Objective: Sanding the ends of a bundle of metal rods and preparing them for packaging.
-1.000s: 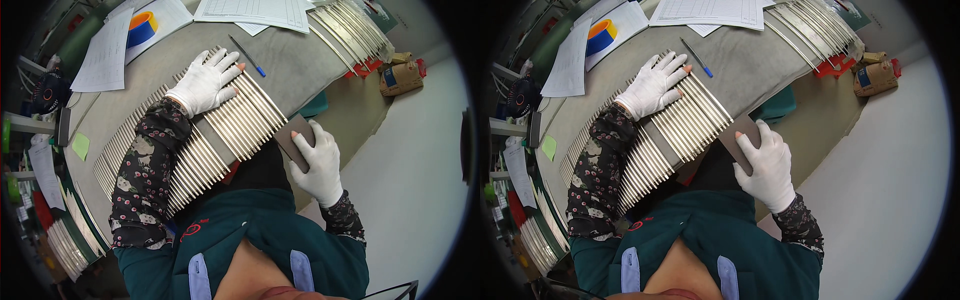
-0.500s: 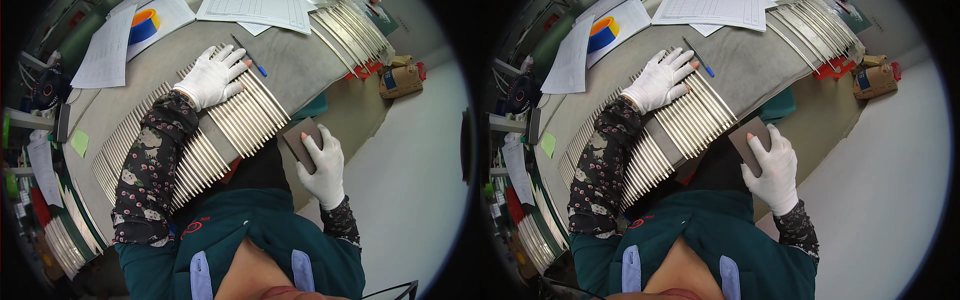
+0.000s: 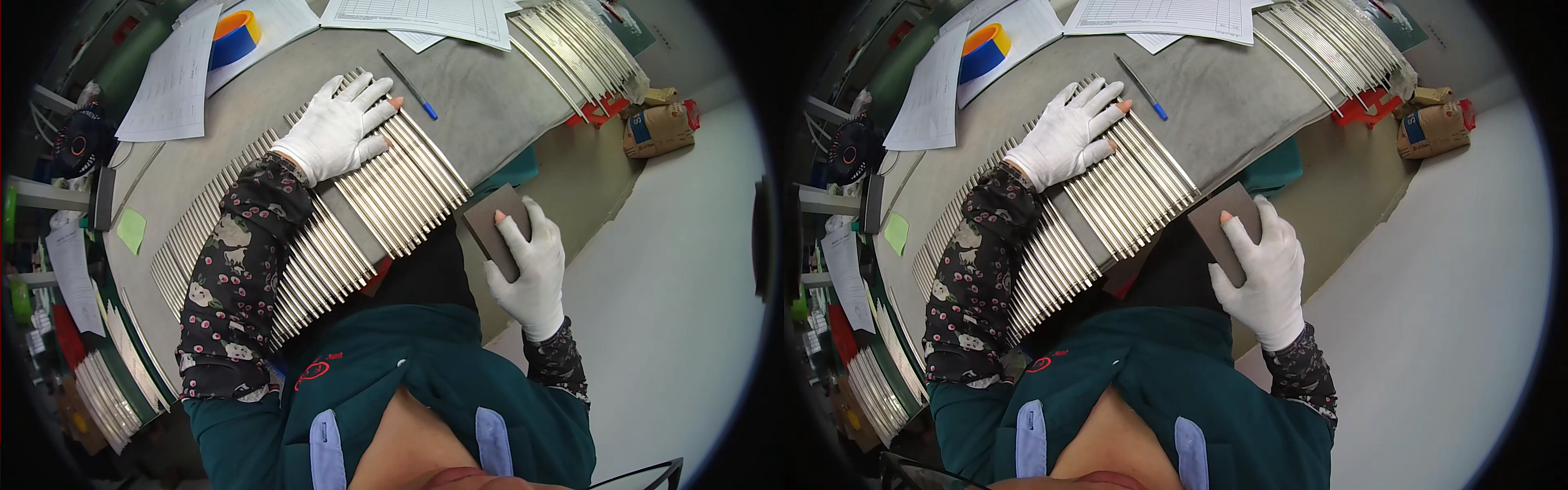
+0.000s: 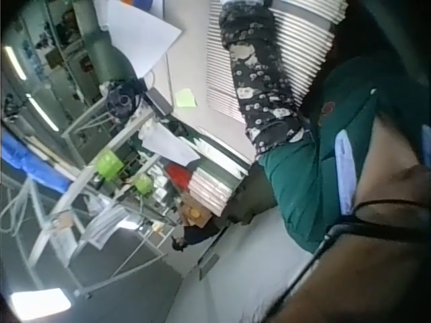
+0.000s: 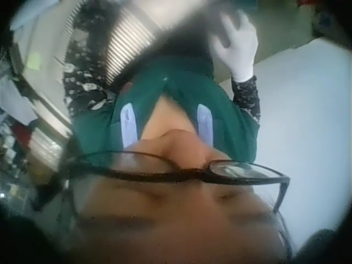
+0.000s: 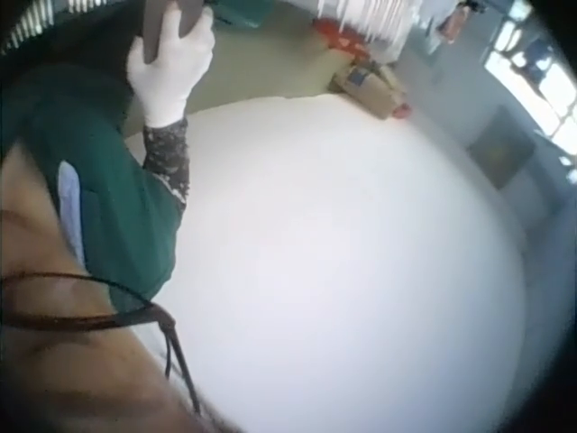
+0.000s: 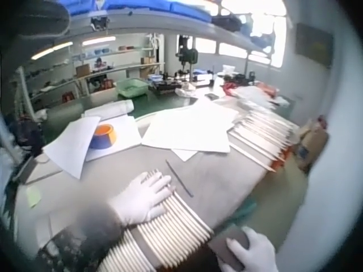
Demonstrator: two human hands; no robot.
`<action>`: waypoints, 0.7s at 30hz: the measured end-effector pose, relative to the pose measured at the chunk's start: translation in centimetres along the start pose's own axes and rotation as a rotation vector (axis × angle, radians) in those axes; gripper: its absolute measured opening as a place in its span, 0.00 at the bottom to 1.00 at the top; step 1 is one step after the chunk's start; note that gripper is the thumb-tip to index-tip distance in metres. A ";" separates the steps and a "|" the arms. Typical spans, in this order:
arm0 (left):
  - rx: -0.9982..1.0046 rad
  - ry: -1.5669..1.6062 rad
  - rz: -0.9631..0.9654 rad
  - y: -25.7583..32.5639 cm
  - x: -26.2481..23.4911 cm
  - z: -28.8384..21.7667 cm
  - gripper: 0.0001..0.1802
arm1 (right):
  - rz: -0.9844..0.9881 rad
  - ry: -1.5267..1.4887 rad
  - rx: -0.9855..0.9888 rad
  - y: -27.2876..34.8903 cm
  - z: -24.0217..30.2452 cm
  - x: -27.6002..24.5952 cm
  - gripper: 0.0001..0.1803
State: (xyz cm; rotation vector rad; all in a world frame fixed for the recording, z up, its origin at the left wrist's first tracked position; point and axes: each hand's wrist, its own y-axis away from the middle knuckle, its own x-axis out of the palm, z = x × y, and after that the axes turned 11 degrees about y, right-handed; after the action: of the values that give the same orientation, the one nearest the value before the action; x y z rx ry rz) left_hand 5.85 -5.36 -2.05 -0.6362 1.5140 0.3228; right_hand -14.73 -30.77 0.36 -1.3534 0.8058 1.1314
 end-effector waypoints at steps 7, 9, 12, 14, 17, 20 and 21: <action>0.181 0.337 -0.221 -0.7 -2.6 -2.5 0.18 | -0.031 0.012 0.024 0.6 -0.3 0.0 0.33; 0.286 0.422 -0.244 -1.1 -2.6 -4.7 0.15 | -0.042 0.006 0.042 0.7 -0.3 0.1 0.33; 0.340 0.474 -0.138 -2.0 -1.8 -6.6 0.12 | -0.056 -0.008 0.053 0.8 -0.3 0.1 0.32; 0.325 0.533 -0.101 -2.3 -1.6 -6.9 0.12 | -0.057 -0.016 0.052 0.8 -0.2 0.0 0.32; 0.310 0.547 -0.127 -2.4 -1.2 -6.4 0.12 | -0.076 -0.025 0.040 1.0 -0.4 -0.1 0.31; 0.304 0.554 -0.118 -2.6 -1.1 -6.7 0.11 | -0.092 -0.018 0.063 1.3 -0.7 -0.1 0.31; 0.304 0.554 -0.116 -2.7 -1.1 -6.6 0.11 | -0.097 -0.012 0.063 1.4 -0.7 0.0 0.30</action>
State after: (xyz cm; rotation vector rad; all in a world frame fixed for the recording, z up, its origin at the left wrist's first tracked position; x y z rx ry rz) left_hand 1.92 -11.06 -0.11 -0.5918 1.9924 -0.1927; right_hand -15.89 -31.67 -0.14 -1.3176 0.7533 1.0297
